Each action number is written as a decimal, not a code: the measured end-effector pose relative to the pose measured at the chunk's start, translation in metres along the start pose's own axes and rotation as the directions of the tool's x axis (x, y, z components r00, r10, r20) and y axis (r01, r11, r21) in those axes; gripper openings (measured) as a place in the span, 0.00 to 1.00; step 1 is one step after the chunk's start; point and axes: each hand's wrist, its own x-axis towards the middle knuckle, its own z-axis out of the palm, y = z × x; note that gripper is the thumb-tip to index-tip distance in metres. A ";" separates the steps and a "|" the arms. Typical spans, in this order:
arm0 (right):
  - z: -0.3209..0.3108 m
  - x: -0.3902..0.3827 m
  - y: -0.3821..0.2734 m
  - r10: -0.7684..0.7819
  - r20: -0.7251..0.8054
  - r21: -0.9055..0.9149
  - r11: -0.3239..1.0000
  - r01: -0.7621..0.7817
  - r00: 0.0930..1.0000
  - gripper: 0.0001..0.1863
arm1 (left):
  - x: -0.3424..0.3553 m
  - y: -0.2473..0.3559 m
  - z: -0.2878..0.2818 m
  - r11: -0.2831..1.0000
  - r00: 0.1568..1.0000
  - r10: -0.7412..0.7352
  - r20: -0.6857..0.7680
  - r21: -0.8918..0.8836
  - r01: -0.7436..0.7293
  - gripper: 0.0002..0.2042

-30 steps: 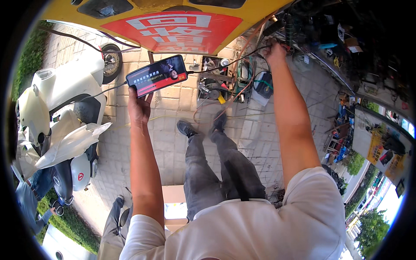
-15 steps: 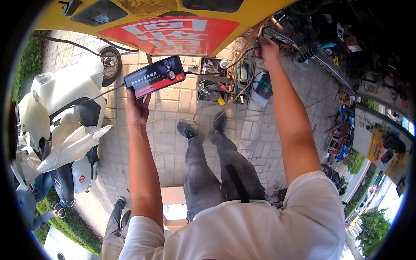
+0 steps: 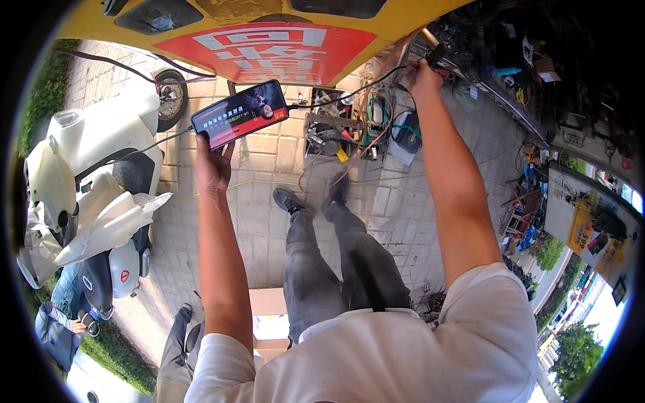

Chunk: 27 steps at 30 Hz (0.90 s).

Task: The person connects a battery charger to a power strip and plugs it into a wall socket to charge a scooter. They then move to a tire and use a wrench to loosen the lug nuts on the wheel.

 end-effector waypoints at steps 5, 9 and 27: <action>0.004 -0.009 -0.005 -0.099 0.312 -0.005 0.994 0.105 0.945 0.07 | -0.002 -0.001 -0.001 1.000 1.000 -0.012 -0.002 -0.011 0.012 0.25; 0.002 -0.016 -0.001 -0.109 0.298 -0.017 0.993 0.120 0.948 0.08 | -0.006 -0.003 -0.003 1.000 1.000 -0.016 -0.008 -0.023 0.016 0.26; -0.010 -0.047 0.025 0.001 0.290 0.219 0.974 -0.067 0.957 0.06 | -0.015 0.001 -0.005 0.999 0.999 -0.032 -0.004 -0.043 0.032 0.25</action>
